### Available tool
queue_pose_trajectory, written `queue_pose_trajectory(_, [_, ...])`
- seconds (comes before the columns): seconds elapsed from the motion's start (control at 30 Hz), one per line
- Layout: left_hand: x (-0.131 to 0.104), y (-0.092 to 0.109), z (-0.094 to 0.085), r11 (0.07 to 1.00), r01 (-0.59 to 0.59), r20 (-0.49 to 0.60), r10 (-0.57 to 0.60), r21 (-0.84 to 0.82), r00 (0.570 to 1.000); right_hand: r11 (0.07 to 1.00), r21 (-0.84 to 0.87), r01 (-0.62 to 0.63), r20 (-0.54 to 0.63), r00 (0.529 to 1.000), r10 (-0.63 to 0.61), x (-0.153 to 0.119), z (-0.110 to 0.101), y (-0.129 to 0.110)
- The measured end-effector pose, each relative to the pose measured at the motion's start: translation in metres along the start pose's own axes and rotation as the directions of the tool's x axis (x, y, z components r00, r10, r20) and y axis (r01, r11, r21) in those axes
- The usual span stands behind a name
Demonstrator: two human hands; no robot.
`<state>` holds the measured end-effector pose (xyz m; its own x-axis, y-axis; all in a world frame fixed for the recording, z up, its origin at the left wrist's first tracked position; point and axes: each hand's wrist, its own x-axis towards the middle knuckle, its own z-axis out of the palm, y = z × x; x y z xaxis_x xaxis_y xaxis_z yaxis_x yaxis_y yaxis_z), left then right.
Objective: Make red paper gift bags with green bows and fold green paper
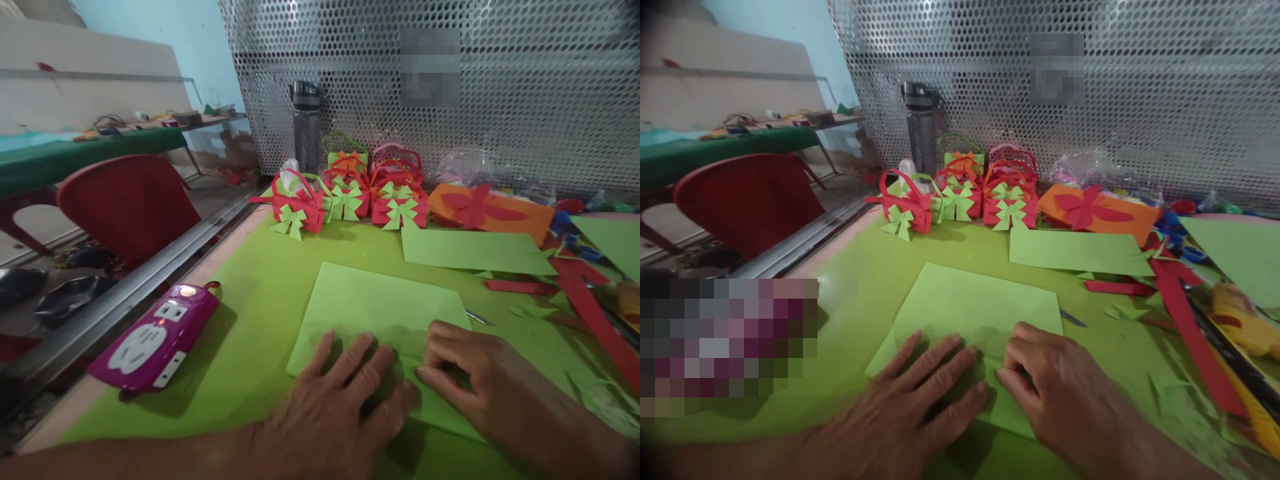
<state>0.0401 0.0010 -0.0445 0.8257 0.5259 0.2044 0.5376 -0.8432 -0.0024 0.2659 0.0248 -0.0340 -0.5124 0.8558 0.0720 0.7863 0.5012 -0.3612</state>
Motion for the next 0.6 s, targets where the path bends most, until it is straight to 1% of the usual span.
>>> queue_pose_trajectory(0.27, [0.0000,-0.0005,-0.0027,1.000,-0.014,0.034,0.014,0.023,0.999,1.000,0.008,-0.020,0.037,0.999,0.020,-0.0013,0.0007,0.0024])
queue_pose_trajectory(0.47, [-0.0009,0.0003,-0.0011,1.000,-0.011,0.053,0.010,0.019,0.999,1.000,0.004,-0.001,0.004,1.000,0.001,-0.0013,0.0020,0.0026])
queue_pose_trajectory(0.6, [-0.0021,0.0002,-0.0001,1.000,-0.015,0.051,0.014,0.019,0.999,0.999,-0.025,-0.038,0.008,0.999,0.038,-0.0009,0.0005,0.0003])
